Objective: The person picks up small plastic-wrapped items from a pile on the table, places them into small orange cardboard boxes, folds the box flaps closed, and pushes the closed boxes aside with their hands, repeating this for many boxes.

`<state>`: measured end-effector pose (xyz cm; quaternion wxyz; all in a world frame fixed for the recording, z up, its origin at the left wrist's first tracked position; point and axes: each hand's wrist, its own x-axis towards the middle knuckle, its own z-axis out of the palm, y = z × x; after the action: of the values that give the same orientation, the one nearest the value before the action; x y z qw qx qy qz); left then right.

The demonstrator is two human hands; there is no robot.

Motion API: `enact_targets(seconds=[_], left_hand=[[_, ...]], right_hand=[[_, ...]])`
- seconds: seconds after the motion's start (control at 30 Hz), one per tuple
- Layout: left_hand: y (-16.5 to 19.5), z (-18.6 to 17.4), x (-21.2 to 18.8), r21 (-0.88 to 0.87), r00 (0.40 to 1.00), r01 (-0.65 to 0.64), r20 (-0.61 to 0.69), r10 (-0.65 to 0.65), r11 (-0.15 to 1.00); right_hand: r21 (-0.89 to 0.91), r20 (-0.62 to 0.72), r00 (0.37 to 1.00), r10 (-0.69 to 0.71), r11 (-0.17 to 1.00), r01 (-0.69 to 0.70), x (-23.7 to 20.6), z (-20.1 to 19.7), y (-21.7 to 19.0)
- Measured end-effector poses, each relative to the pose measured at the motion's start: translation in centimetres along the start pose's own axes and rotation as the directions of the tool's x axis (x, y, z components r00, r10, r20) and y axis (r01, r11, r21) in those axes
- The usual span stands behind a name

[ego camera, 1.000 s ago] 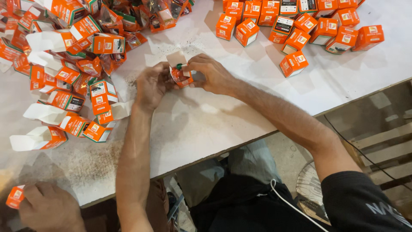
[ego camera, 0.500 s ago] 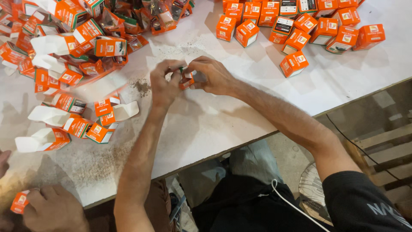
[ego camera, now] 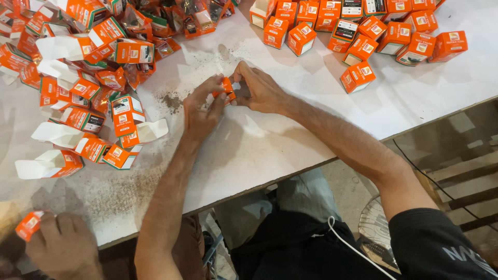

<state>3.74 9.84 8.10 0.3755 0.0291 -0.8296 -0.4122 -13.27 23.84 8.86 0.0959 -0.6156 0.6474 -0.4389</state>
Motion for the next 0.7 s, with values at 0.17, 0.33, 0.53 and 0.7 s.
enact_targets(seconds=[0.17,0.33,0.53,0.7], left_hand=[[-0.3,-0.9,-0.3,0.184,0.973,-0.212,0.130,0.190,0.960],[-0.3,-0.6,-0.6,0.333,0.945,-0.306,0.217,0.244,0.892],[0.4,0.2,-1.1,0.375,0.944,-0.329,0.164,0.287,0.866],[0.1,1.0,0.4,0.396,0.983,-0.157,-0.029,0.184,0.905]], right_hand=[[-0.047,0.031,0.999,0.017,0.999,-0.015,0.1,-0.1,0.3],[-0.054,0.024,0.999,-0.041,0.998,0.042,0.4,0.0,0.4],[-0.446,0.019,0.968,-0.250,0.865,0.232,-0.1,-0.2,0.7],[-0.830,-0.272,0.925,-0.267,0.551,-0.085,0.5,-4.3,3.9]])
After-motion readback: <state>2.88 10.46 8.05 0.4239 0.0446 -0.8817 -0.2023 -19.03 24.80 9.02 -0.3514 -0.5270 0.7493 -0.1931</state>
